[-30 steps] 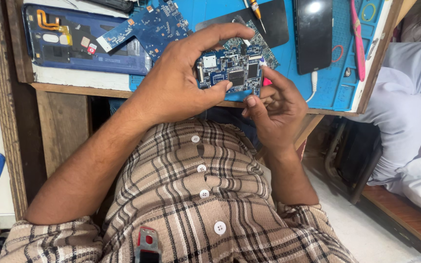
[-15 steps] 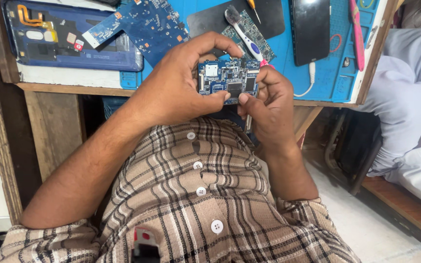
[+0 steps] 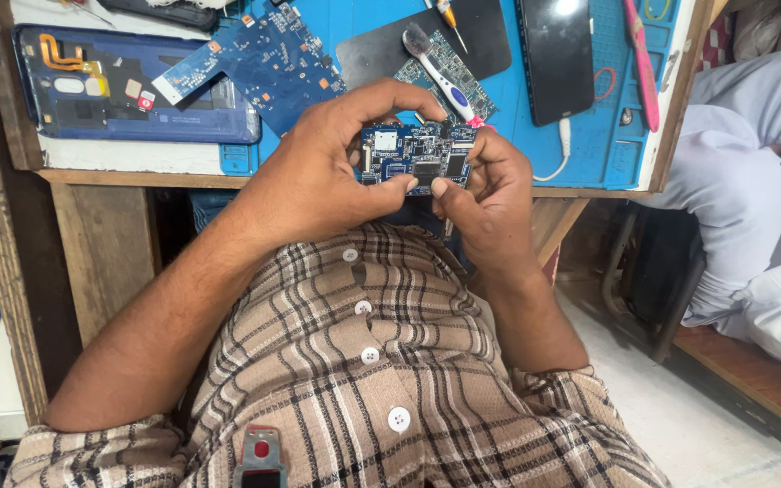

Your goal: The person holds a small circuit board and uses a pen-like tool to touch and adjust components on it. They repeatedly rotate the board and probe different areas while seated at a cluttered workbench.

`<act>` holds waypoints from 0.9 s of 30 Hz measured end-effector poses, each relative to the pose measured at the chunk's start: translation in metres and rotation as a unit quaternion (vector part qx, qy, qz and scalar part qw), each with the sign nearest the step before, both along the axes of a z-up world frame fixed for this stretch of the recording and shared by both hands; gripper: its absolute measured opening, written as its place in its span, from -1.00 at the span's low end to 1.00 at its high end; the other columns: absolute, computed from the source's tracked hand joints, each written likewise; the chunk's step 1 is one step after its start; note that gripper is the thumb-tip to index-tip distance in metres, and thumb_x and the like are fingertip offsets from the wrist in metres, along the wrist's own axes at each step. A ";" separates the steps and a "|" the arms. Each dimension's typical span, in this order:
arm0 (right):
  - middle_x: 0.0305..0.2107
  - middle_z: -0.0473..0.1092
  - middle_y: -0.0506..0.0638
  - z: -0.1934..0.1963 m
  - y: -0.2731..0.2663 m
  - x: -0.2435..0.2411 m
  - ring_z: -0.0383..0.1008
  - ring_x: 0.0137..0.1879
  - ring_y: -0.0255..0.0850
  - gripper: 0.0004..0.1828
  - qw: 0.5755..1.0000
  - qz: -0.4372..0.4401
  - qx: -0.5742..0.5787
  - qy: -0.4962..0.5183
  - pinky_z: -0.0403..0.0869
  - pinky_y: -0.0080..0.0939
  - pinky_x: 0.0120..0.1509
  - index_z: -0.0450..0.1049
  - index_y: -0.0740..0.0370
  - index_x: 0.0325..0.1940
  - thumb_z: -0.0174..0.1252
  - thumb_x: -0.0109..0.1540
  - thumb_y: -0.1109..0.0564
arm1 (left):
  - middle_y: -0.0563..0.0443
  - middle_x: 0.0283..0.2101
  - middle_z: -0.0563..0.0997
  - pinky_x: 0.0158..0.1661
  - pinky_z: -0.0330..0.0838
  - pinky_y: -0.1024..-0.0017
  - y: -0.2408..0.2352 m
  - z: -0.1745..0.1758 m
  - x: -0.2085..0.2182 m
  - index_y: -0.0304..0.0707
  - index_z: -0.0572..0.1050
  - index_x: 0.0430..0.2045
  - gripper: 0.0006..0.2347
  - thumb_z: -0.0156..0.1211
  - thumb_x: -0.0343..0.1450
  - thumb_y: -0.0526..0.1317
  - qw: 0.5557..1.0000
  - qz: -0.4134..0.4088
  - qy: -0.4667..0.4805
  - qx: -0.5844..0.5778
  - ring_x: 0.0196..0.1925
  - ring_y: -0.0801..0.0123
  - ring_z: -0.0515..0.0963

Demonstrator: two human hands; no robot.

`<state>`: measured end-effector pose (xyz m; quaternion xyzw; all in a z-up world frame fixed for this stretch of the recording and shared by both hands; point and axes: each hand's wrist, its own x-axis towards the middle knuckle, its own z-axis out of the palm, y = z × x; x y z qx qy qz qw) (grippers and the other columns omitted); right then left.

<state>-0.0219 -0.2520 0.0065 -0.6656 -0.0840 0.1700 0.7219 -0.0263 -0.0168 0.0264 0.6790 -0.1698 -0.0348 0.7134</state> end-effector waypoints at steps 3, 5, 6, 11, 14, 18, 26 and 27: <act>-0.30 0.45 -0.01 0.000 0.001 0.000 0.43 -0.33 -0.44 -0.81 1.000 0.002 -0.003 -0.005 0.44 -0.42 -0.27 0.32 0.28 -0.12 0.19 0.28 0.37 | 0.07 -0.08 0.63 -0.07 0.60 0.52 0.000 0.001 0.000 -0.23 0.47 0.06 -0.59 0.32 0.30 -0.42 1.000 0.001 0.006 0.008 -0.08 0.52 0.68; -0.30 0.45 -0.01 -0.002 0.000 0.000 0.43 -0.33 -0.44 -0.81 1.000 0.000 -0.004 -0.007 0.44 -0.42 -0.27 0.32 0.28 -0.13 0.18 0.28 0.38 | 0.07 -0.10 0.64 -0.09 0.60 0.52 0.000 0.002 0.000 -0.23 0.48 0.06 -0.59 0.31 0.30 -0.42 1.000 0.002 0.010 0.012 -0.10 0.52 0.68; -0.30 0.45 -0.01 -0.003 0.000 0.000 0.43 -0.33 -0.44 -0.82 1.000 -0.002 -0.003 -0.007 0.44 -0.42 -0.26 0.32 0.28 -0.13 0.18 0.28 0.38 | 0.07 -0.10 0.64 -0.09 0.60 0.52 0.000 0.003 0.000 -0.23 0.48 0.06 -0.59 0.32 0.30 -0.42 1.000 0.003 0.006 0.012 -0.10 0.52 0.68; -0.30 0.44 -0.02 -0.007 -0.002 -0.001 0.42 -0.31 -0.44 -0.82 1.000 -0.002 0.011 -0.003 0.43 -0.43 -0.25 0.32 0.28 -0.12 0.17 0.29 0.40 | 0.07 -0.12 0.64 -0.11 0.59 0.52 0.000 0.003 0.000 -0.23 0.48 0.06 -0.59 0.31 0.30 -0.42 1.000 0.001 0.014 0.013 -0.11 0.54 0.68; -0.30 0.44 -0.02 -0.007 0.000 -0.001 0.43 -0.31 -0.43 -0.81 1.000 -0.004 0.020 0.000 0.42 -0.43 -0.24 0.32 0.28 -0.11 0.17 0.29 0.40 | 0.07 -0.15 0.65 -0.14 0.59 0.53 0.000 0.003 0.001 -0.23 0.48 0.06 -0.59 0.31 0.30 -0.42 1.000 -0.004 0.027 0.016 -0.15 0.55 0.67; -0.30 0.45 -0.02 -0.011 -0.002 0.000 0.44 -0.31 -0.43 -0.79 1.000 -0.003 0.014 -0.002 0.43 -0.43 -0.25 0.31 0.27 -0.10 0.17 0.28 0.40 | 0.07 -0.12 0.65 -0.11 0.59 0.53 0.000 0.003 0.002 -0.24 0.48 0.09 -0.58 0.32 0.30 -0.42 1.000 -0.003 0.017 0.010 -0.13 0.56 0.66; -0.32 0.47 0.01 -0.033 -0.012 -0.003 0.49 -0.35 -0.36 -0.69 0.997 -0.066 0.009 0.038 0.51 -0.36 -0.27 0.34 0.31 0.03 0.26 0.25 0.32 | 0.00 0.06 0.56 0.11 0.53 0.44 -0.003 -0.016 0.001 -0.30 0.40 0.18 -0.49 0.39 0.30 -0.42 0.997 -0.004 0.047 -0.054 0.08 0.44 0.58; -0.36 0.47 0.00 -0.032 -0.007 0.000 0.51 -0.40 -0.34 -0.64 0.995 -0.084 -0.034 0.033 0.53 -0.35 -0.32 0.34 0.30 0.05 0.27 0.22 0.30 | 0.00 0.12 0.51 0.16 0.51 0.41 -0.006 -0.016 0.003 -0.31 0.36 0.22 -0.46 0.38 0.31 -0.42 0.990 -0.019 0.082 -0.115 0.14 0.41 0.54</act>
